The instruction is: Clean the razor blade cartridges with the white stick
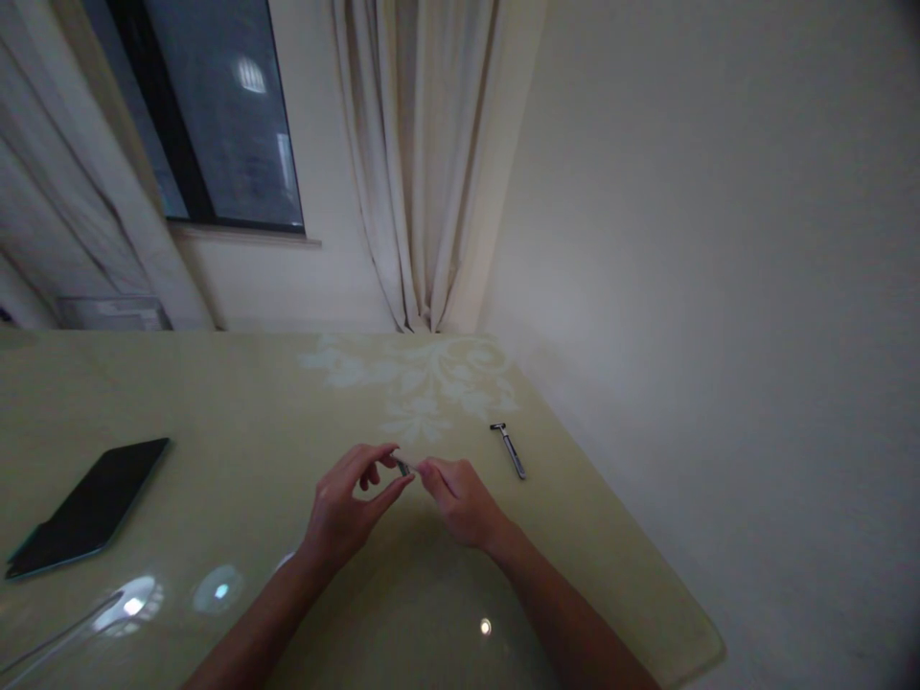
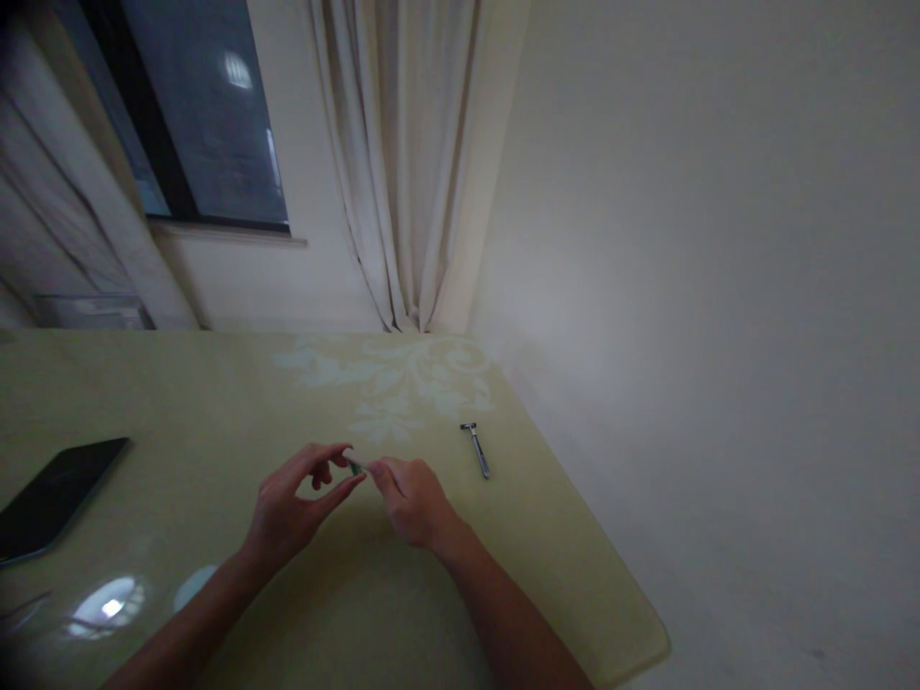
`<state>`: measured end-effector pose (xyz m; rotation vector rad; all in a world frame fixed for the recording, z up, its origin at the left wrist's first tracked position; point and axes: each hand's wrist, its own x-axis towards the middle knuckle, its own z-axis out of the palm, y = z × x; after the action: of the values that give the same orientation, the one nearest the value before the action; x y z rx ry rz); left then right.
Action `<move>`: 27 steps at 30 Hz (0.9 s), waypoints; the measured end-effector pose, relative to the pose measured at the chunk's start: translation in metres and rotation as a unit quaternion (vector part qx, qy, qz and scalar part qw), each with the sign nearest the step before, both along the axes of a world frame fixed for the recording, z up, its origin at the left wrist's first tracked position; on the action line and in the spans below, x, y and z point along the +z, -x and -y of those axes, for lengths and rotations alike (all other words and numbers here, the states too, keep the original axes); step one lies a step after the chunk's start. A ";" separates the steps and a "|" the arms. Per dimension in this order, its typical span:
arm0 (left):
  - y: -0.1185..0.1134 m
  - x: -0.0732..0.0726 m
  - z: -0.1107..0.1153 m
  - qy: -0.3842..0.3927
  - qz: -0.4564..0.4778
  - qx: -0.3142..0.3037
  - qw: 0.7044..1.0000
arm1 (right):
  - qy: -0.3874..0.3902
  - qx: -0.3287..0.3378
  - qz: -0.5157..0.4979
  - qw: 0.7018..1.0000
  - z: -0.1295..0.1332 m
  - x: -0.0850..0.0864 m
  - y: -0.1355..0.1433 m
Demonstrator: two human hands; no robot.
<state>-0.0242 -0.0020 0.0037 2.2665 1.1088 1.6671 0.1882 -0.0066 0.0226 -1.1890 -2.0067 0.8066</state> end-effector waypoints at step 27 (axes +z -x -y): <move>-0.004 -0.008 -0.004 0.058 0.027 -0.011 0.998 | -0.011 -0.071 0.020 0.997 -0.004 -0.007 -0.004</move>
<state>-0.0206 0.0017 -0.0039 2.1436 1.1335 1.6018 0.1920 -0.0030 0.0154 -1.3281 -1.9335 0.6926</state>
